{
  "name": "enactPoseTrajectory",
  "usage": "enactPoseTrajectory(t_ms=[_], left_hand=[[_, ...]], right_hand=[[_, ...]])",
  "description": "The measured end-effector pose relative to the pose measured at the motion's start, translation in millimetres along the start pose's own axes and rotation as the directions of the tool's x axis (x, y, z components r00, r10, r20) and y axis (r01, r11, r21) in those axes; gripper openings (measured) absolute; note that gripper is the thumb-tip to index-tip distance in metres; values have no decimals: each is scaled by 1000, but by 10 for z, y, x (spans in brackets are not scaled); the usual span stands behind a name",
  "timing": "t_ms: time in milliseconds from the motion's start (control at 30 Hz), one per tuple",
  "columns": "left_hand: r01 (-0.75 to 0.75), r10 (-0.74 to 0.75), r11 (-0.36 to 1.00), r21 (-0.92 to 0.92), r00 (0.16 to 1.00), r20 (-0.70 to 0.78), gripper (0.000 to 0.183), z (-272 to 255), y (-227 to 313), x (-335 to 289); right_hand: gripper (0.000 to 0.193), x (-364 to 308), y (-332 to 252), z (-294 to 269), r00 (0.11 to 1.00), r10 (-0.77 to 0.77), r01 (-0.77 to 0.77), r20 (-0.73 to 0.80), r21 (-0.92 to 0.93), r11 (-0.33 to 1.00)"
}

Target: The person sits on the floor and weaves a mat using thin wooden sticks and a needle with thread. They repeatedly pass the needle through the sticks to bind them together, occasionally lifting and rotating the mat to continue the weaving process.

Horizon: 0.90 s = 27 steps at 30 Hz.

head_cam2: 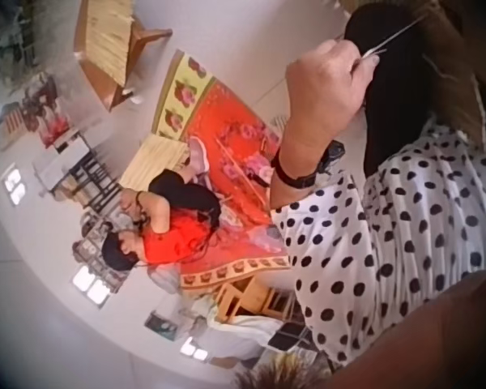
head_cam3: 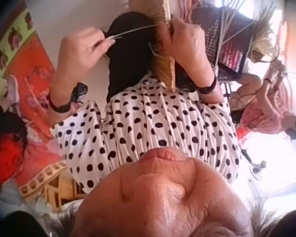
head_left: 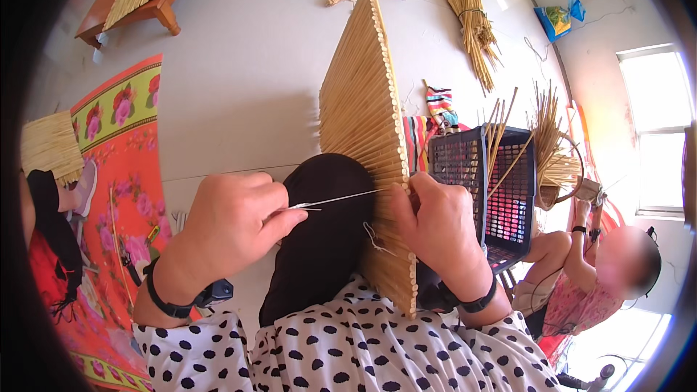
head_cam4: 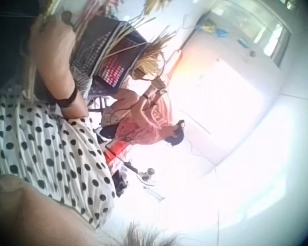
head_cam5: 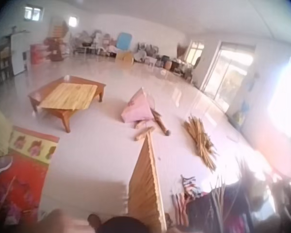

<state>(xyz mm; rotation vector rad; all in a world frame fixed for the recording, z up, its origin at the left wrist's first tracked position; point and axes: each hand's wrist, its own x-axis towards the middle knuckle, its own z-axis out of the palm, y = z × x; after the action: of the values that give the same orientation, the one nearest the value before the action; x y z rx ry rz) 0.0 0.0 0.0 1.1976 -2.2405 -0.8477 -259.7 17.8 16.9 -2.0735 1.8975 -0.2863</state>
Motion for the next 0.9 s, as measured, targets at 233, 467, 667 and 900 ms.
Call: enactPoseTrajectory(t_ms=[233,467,667,900], left_hand=[[-204,205,956,211,979,16,32,-107,73,-26],[-211,209,958,194,977,30,34,-179,28,18],[-120,119,980,159,993,19,31,-120,3,-22],[-55,54,998,-27,998,-45,12,-56,-34,-48]], right_hand=[[27,11,-15,25,995,-63,64,-71,15,998],[25,2,-48,-17,1000,-24,24,-1,46,999],[25,-25,36,44,995,-77,84,-71,104,991],[26,-18,40,45,997,-5,11,-77,73,997]])
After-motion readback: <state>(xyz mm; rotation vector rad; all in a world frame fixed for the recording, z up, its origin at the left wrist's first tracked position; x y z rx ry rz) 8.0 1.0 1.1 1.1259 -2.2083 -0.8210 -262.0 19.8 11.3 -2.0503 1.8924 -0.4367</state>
